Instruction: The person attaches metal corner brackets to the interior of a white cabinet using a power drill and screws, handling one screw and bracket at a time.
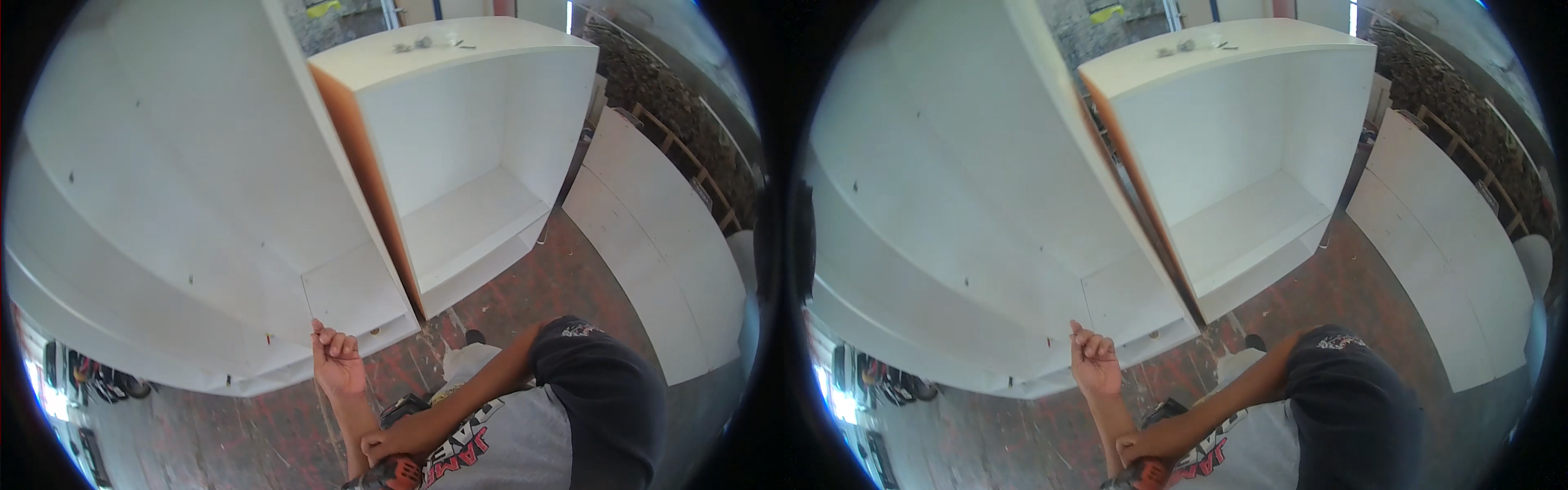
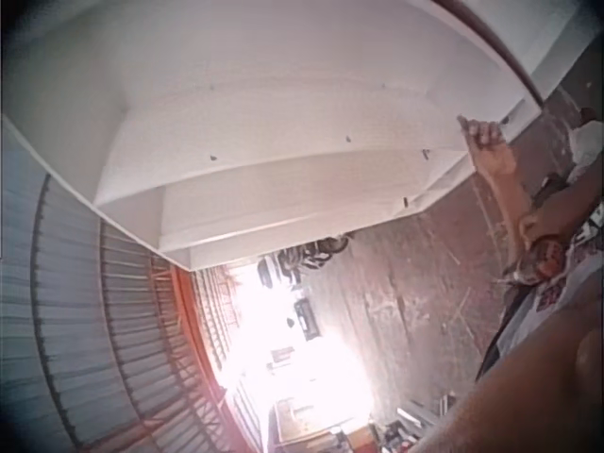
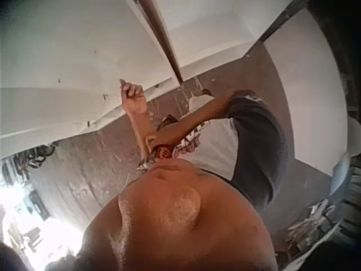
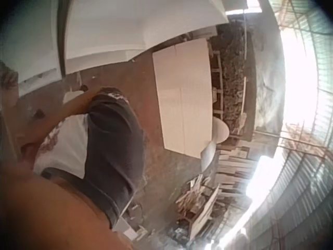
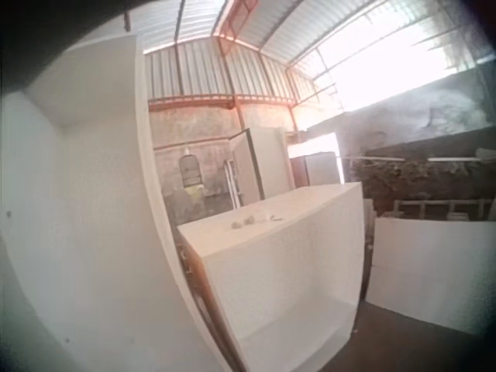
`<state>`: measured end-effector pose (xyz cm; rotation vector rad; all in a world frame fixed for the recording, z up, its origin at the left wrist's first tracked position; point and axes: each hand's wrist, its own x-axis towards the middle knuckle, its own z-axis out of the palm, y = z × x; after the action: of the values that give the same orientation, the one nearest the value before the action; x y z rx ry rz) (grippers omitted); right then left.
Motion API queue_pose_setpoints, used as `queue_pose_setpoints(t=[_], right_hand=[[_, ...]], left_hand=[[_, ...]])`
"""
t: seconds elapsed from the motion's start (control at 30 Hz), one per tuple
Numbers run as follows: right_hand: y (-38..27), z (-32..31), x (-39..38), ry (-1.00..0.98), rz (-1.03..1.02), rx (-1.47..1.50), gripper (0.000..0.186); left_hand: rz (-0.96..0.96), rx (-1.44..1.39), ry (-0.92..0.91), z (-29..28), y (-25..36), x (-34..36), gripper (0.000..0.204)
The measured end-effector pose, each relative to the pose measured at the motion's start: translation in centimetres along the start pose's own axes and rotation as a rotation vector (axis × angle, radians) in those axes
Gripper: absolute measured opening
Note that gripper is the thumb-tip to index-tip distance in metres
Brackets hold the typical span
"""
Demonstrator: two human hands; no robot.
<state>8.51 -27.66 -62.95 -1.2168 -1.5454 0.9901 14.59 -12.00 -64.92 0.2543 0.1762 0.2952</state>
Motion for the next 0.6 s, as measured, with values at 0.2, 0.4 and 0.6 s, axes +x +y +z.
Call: queue_pose_setpoints(t=[0.2, 0.4, 0.6], right_hand=[[-2.2, -3.8, -5.3, -0.145, -0.032, -0.127, 0.061], [-13.6, -22.3, -17.7, 0.653, 0.029, -0.506, 0.025], [-20.2, -44.1, -28.4, 1.455, 0.192, -1.284, 0.021]], left_hand=[[-0.276, 0.062, 0.024, 3.0, -4.7, -3.2, 0.030], [-0.354, 0.323, -0.041, 5.8, -9.3, -2.3, 0.035], [-0.381, 0.326, -0.152, 8.1, -14.3, 0.0, 0.040]])
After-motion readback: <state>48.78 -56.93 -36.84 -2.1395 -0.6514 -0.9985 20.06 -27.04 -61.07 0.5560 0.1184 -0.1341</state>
